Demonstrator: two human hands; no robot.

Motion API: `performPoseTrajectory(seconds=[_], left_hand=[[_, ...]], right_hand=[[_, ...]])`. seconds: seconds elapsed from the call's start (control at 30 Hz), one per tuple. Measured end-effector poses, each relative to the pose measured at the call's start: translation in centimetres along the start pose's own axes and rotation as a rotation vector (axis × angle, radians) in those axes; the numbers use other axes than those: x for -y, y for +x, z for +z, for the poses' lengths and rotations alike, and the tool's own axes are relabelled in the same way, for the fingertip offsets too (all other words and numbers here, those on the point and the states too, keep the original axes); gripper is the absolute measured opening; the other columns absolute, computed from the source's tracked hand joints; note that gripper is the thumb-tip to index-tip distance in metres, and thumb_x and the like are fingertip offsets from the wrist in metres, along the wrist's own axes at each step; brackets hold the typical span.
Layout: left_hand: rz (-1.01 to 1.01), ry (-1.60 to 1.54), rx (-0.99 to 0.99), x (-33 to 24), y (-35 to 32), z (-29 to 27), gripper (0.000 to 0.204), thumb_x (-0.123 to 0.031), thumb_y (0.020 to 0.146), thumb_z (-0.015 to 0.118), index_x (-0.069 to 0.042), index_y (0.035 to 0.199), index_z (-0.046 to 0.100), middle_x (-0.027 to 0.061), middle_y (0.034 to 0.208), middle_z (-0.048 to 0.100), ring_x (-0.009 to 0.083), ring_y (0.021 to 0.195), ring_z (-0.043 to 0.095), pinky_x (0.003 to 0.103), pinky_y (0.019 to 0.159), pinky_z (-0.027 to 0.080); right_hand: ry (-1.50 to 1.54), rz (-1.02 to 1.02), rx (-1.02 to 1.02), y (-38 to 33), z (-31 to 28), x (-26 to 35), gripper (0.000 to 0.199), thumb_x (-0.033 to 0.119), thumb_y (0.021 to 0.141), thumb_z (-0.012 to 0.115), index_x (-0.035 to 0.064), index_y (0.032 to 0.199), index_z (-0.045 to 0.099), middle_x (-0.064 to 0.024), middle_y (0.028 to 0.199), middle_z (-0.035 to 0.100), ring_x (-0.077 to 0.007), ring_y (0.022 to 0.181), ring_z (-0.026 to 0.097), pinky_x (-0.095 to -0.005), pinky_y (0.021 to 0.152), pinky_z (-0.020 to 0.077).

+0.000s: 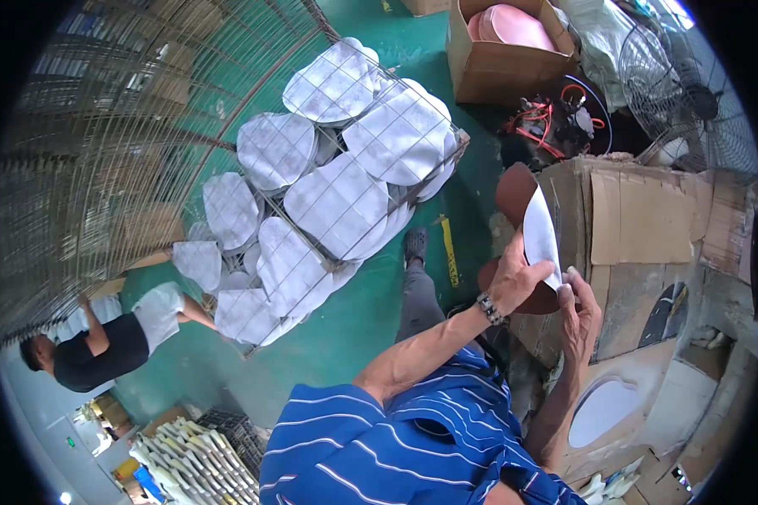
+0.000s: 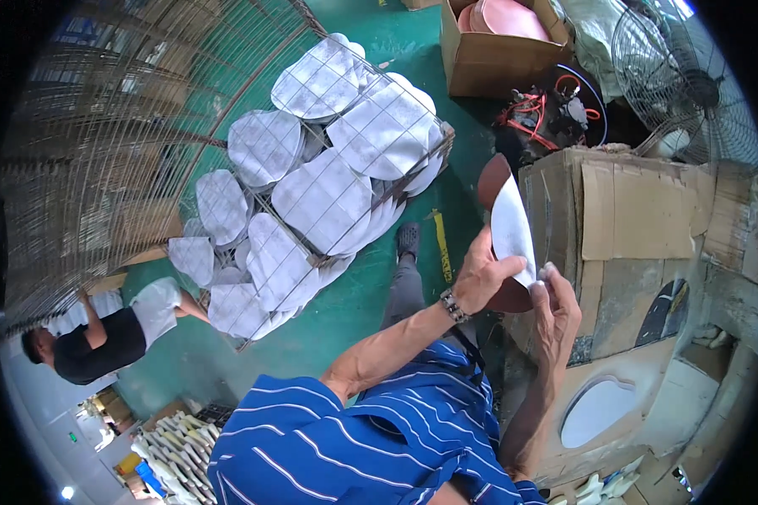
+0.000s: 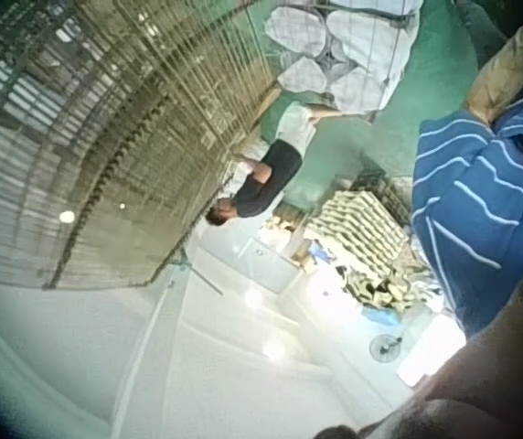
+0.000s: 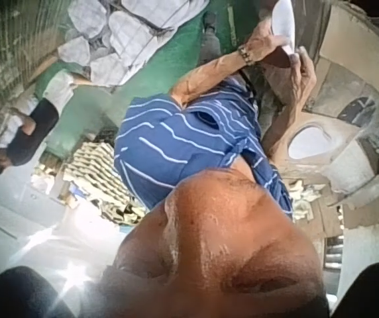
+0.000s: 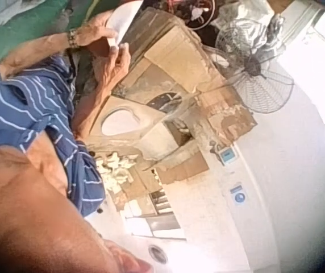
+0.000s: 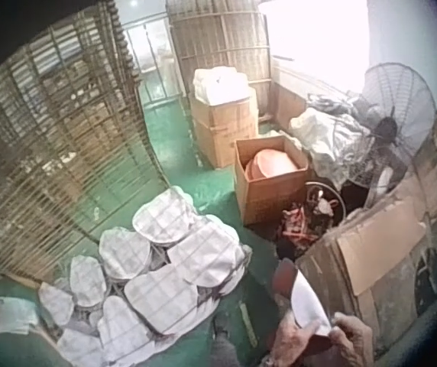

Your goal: Picking up foam padding parts from a workbench and placing them onto a wire storage rack.

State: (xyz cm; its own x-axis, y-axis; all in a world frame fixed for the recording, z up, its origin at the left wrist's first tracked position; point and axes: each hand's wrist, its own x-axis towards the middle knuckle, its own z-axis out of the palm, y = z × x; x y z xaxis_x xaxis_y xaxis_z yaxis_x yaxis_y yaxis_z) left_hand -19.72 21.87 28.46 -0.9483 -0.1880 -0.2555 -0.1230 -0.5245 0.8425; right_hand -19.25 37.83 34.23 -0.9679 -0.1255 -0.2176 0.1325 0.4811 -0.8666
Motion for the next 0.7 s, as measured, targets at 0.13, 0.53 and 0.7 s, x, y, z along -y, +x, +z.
performPoseTrajectory(seconds=[0.13,0.53,0.7], left_hand=[[0.020,-0.046,-0.079,-4.8,7.9,-4.8,0.048,-0.006,0.081,0.067,0.000,0.127,0.053,0.0073,0.108,0.065,0.0169,0.097,0.063,0.030,0.087,0.052],[0.145,-0.509,0.111,-17.3,34.0,-33.8,0.022,-0.005,0.084,0.066,0.000,0.105,0.068,0.0076,0.103,0.070,0.0204,0.097,0.068,0.038,0.090,0.055],[0.022,-0.369,-0.191,-17.5,37.1,-53.0,0.022,-0.006,0.083,0.066,0.001,0.103,0.070,0.0135,0.107,0.073,0.0261,0.102,0.069,0.040,0.096,0.053]], right_hand=[[0.189,0.072,-0.083,3.9,3.0,3.5,0.050,0.043,0.105,0.053,0.0006,0.130,0.065,-0.0065,0.115,0.069,-0.0103,0.096,0.060,-0.0250,0.077,0.0468],[-0.313,0.161,0.010,9.7,13.3,-1.6,0.033,0.022,0.092,0.071,-0.0008,0.115,0.068,-0.0136,0.098,0.069,-0.0199,0.083,0.065,-0.0328,0.076,0.0519],[-0.577,0.246,0.258,8.9,16.0,-5.1,0.040,0.028,0.090,0.067,-0.0010,0.117,0.069,-0.0199,0.107,0.069,-0.0328,0.090,0.068,-0.0404,0.084,0.0539]])
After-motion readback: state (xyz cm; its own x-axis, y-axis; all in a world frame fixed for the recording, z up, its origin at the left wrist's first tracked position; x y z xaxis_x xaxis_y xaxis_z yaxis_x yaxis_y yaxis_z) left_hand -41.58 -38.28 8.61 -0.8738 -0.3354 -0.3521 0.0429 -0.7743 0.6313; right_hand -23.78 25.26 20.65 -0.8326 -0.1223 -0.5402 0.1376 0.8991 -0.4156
